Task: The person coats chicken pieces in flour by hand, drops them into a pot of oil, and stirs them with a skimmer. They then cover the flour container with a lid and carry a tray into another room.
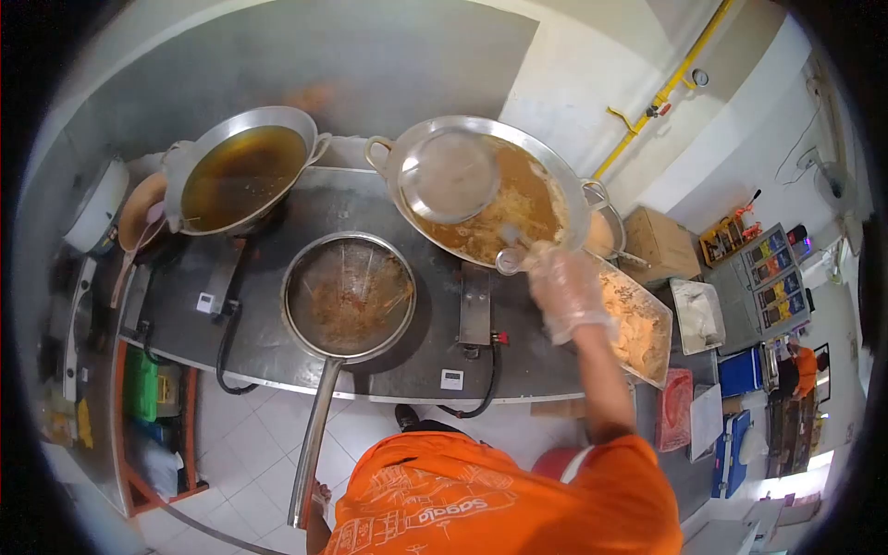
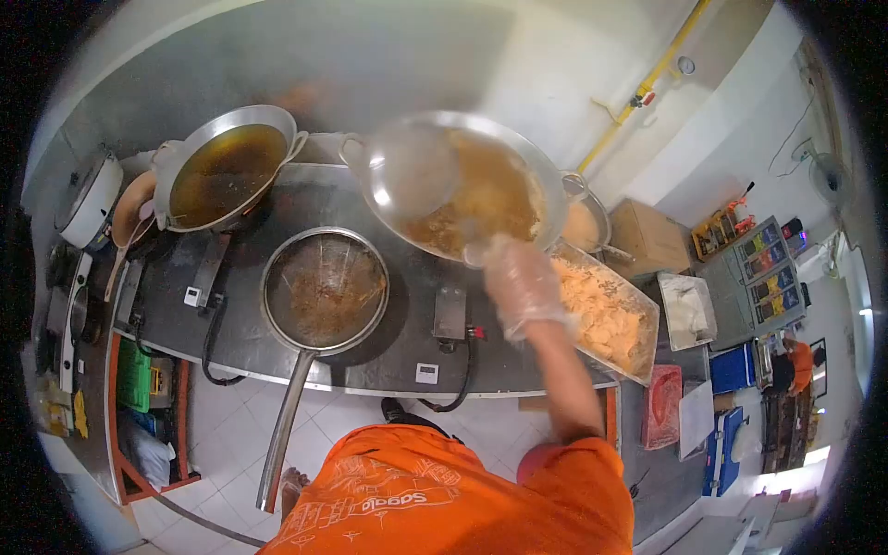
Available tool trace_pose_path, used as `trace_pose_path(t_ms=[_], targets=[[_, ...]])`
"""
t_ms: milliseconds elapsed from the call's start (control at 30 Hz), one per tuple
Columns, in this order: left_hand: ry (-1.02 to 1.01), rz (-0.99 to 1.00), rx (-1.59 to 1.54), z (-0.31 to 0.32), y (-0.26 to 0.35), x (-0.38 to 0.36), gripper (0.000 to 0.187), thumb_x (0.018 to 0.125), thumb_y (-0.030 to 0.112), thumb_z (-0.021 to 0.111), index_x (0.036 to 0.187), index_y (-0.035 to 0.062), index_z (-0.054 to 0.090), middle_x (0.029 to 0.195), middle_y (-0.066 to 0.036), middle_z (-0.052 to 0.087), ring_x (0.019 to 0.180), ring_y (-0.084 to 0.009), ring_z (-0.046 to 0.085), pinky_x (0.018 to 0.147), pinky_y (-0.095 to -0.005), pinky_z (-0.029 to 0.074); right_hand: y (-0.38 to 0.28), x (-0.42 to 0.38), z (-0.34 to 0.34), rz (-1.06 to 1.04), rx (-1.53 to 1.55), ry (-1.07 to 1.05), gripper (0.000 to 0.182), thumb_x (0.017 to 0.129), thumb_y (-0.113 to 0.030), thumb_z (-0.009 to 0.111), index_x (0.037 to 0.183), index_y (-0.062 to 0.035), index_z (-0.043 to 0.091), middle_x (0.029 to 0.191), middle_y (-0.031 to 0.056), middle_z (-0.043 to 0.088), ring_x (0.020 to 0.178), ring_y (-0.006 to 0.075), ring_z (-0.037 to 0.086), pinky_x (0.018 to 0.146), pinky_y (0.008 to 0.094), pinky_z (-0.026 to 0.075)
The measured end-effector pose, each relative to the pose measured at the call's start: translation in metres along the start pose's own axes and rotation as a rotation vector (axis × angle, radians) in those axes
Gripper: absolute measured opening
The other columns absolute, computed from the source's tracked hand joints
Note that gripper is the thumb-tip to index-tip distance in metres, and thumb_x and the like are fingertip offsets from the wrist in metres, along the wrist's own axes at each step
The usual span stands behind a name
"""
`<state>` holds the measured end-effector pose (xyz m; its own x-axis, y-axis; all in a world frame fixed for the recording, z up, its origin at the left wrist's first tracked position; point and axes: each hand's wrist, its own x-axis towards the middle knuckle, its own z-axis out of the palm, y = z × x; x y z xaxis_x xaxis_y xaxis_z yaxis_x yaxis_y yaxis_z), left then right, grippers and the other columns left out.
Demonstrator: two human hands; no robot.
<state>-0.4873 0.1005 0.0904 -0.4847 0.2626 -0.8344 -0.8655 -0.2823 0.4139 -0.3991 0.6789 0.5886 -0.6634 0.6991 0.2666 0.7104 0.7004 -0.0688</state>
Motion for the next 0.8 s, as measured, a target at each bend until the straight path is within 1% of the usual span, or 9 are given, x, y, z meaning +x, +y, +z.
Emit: trace_pose_path(t_ms=[100,200,500,567,600,667,700,767,800], targets=[[-0.043,0.027,0.015,0.014,0.001,0.001,0.026,0.087,0.026,0.061,0.069,0.014,0.047,0.063,-0.002,0.05,0.049,-0.0144,0.044,0.044,-0.0277,0.039,0.06,0.041,0.006,0.182,-0.231,0.034,0.018,0.082,-0.012,0.052,0.076,-0.0023,0.066,0.08,0.0213,0.065,0.075,0.0365,0.065,0.069,0.0439,0.052],[-0.086,0.054,0.022,0.028,-0.002,0.001,0.025,0.086,0.027,0.061,0.07,0.0141,0.047,0.063,-0.002,0.05,0.049,-0.0144,0.044,0.044,-0.0276,0.039,0.137,0.074,0.039,0.15,-0.25,0.143,0.02,0.083,-0.011,0.051,0.075,-0.0033,0.067,0.081,0.0206,0.066,0.08,0.0352,0.066,0.073,0.0435,0.052],[-0.172,0.151,0.023,0.03,-0.024,-0.007,0.024,0.085,0.028,0.063,0.073,0.0142,0.048,0.064,-0.002,0.049,0.05,-0.0143,0.045,0.045,-0.0272,0.039,0.189,0.104,0.068,0.08,-0.246,-0.329,0.023,0.082,-0.02,0.053,0.093,-0.0063,0.067,0.099,0.0183,0.066,0.091,0.0365,0.064,0.082,0.0445,0.049],[-0.192,0.175,0.031,0.025,-0.027,-0.008,0.024,0.085,0.029,0.063,0.073,0.0143,0.049,0.064,-0.002,0.049,0.051,-0.0143,0.045,0.046,-0.0271,0.039,0.203,0.119,0.093,-0.177,-0.4,-0.634,0.024,0.079,-0.025,0.059,0.092,-0.0071,0.068,0.095,0.017,0.067,0.087,0.0353,0.064,0.079,0.0427,0.05],[-0.201,0.188,0.034,0.027,-0.027,-0.011,0.023,0.085,0.029,0.063,0.074,0.0143,0.049,0.064,-0.002,0.049,0.051,-0.0143,0.045,0.046,-0.027,0.039,0.215,0.124,0.112,-0.181,-0.399,-0.636,0.024,0.079,-0.025,0.059,0.092,-0.0071,0.068,0.095,0.017,0.067,0.087,0.0353,0.064,0.079,0.0427,0.05],[-0.215,0.215,0.035,0.027,-0.031,-0.017,0.023,0.085,0.029,0.063,0.074,0.0143,0.049,0.064,-0.002,0.049,0.051,-0.0142,0.045,0.046,-0.0269,0.039,0.236,0.132,0.142,-0.644,-0.556,-0.697,0.023,0.079,-0.025,0.058,0.09,-0.0079,0.067,0.091,0.0137,0.068,0.079,0.031,0.064,0.073,0.0387,0.05],[-0.221,0.23,0.035,0.025,-0.033,-0.02,0.023,0.085,0.029,0.063,0.075,0.0143,0.049,0.064,-0.002,0.049,0.051,-0.0142,0.045,0.046,-0.0269,0.039,0.222,0.132,0.138,-0.653,-0.555,-0.698,0.023,0.079,-0.025,0.058,0.09,-0.0079,0.067,0.091,0.0137,0.068,0.079,0.031,0.064,0.073,0.0387,0.05],[-0.232,0.259,0.034,0.016,-0.038,-0.024,0.023,0.085,0.03,0.064,0.075,0.0144,0.049,0.065,-0.002,0.048,0.051,-0.0142,0.045,0.046,-0.0268,0.039,0.179,0.129,0.119,-0.111,0.034,-0.741,0.015,0.079,-0.021,0.058,0.082,-0.0096,0.068,0.08,0.0079,0.067,0.071,0.0255,0.061,0.065,0.0364,0.048],[-0.24,0.273,0.034,0.011,-0.04,-0.025,0.023,0.085,0.03,0.064,0.076,0.0144,0.049,0.065,-0.001,0.048,0.051,-0.0142,0.045,0.046,-0.0267,0.039,0.181,0.133,0.128,-0.118,0.034,-0.743,0.015,0.079,-0.021,0.058,0.082,-0.0096,0.068,0.08,0.0079,0.067,0.071,0.0255,0.061,0.065,0.0364,0.048]])
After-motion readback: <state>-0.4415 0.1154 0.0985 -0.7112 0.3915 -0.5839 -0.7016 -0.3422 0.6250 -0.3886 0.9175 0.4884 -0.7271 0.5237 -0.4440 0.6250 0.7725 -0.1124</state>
